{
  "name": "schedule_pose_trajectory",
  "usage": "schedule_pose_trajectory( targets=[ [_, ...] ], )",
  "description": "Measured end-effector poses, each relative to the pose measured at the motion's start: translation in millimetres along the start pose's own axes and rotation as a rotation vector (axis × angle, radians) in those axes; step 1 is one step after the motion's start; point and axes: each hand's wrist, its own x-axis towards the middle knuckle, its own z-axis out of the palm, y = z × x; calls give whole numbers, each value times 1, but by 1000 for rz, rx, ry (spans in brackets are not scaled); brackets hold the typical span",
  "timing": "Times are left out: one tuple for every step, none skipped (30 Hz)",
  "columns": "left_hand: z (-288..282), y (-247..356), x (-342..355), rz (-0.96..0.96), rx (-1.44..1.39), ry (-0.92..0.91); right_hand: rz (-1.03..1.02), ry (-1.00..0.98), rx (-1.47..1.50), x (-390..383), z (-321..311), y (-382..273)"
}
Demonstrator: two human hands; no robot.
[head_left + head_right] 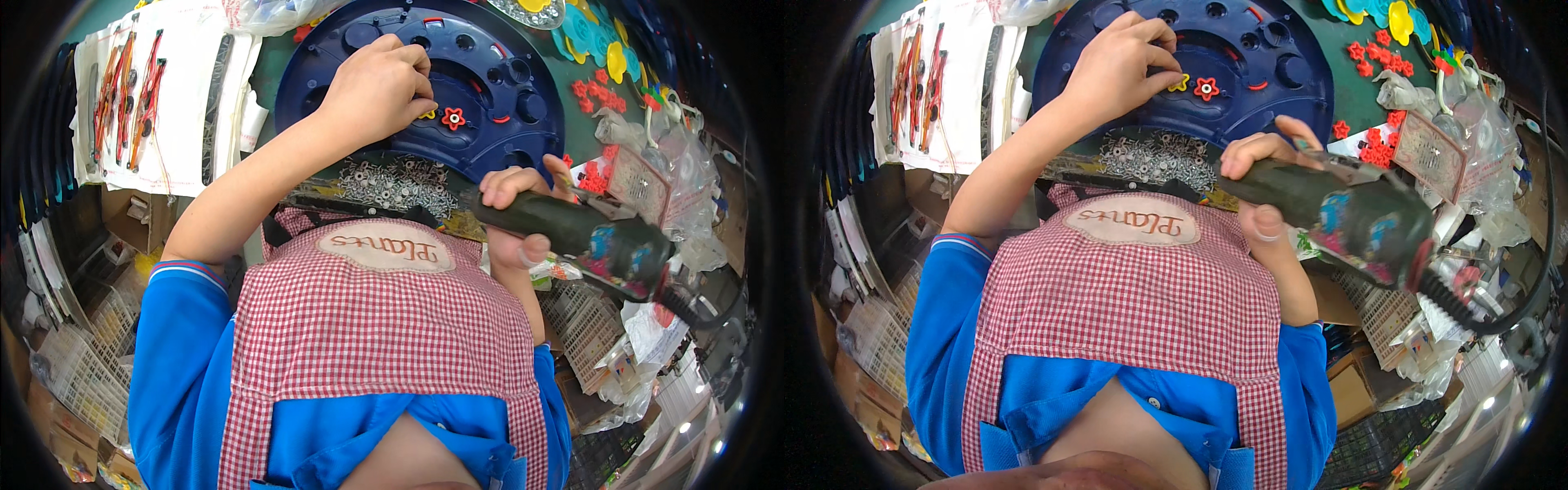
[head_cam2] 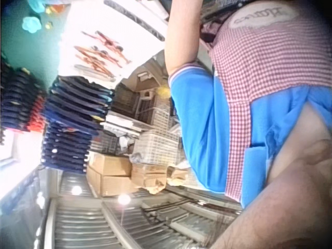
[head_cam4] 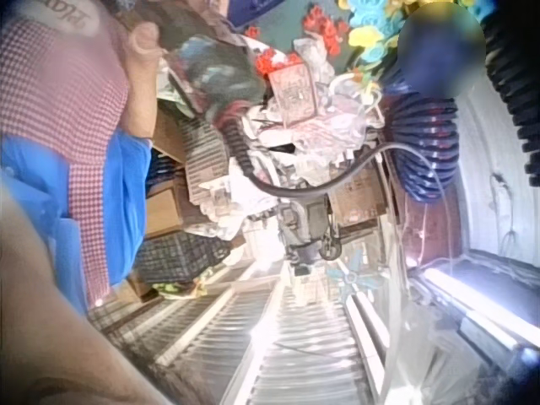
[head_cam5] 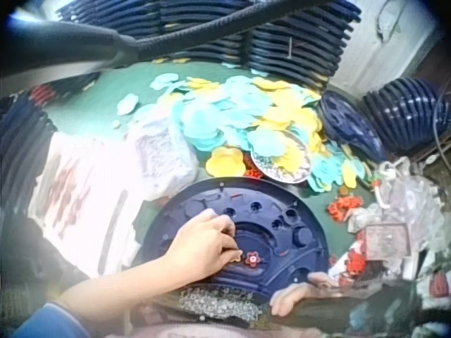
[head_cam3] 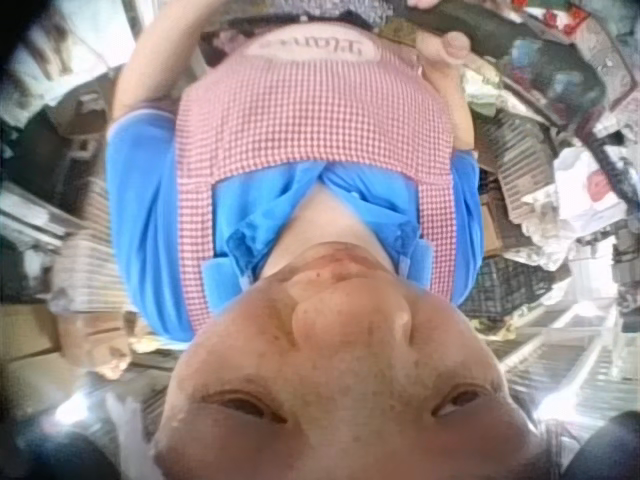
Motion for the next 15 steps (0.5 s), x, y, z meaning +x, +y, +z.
schedule_pose_trajectory(
  targets=[
    [-1,0,-3,11,6,18,-51,-17,14,-3,1,7],
    [-1,0,-6,23,11,37,-102,-35,28,-5,1,14],
    [-1,1,-9,36,13,55,-104,-43,13,-5,1,18],
    [0,1,-10,40,11,84,-107,-51,-2,-5,2,22],
    [2,2,-12,44,10,112,-110,-58,-16,-5,2,23],
    [1,2,-13,45,11,138,-106,-49,-4,-4,5,22],
    [-2,4,-15,64,5,160,-101,-38,8,-2,8,18],
    [-7,8,-20,83,-1,182,-97,-27,20,-1,10,16],
    [-13,12,-24,106,-11,206,-149,-48,60,0,6,13],
    [-14,16,-37,131,-9,175,-175,-93,133,4,7,4],
    [-12,22,-47,162,-85,77,-198,-143,209,8,8,-4],
    [-10,29,-54,199,-165,-21,-206,-159,231,10,9,-8],
    [-7,36,-57,177,-194,-47,-214,-173,253,12,10,-11],
    [-2,42,-57,155,-223,-73,-219,-165,254,13,12,-12],
    [2,44,-57,173,-216,-75,-226,-154,256,13,13,-11]
  ],
)
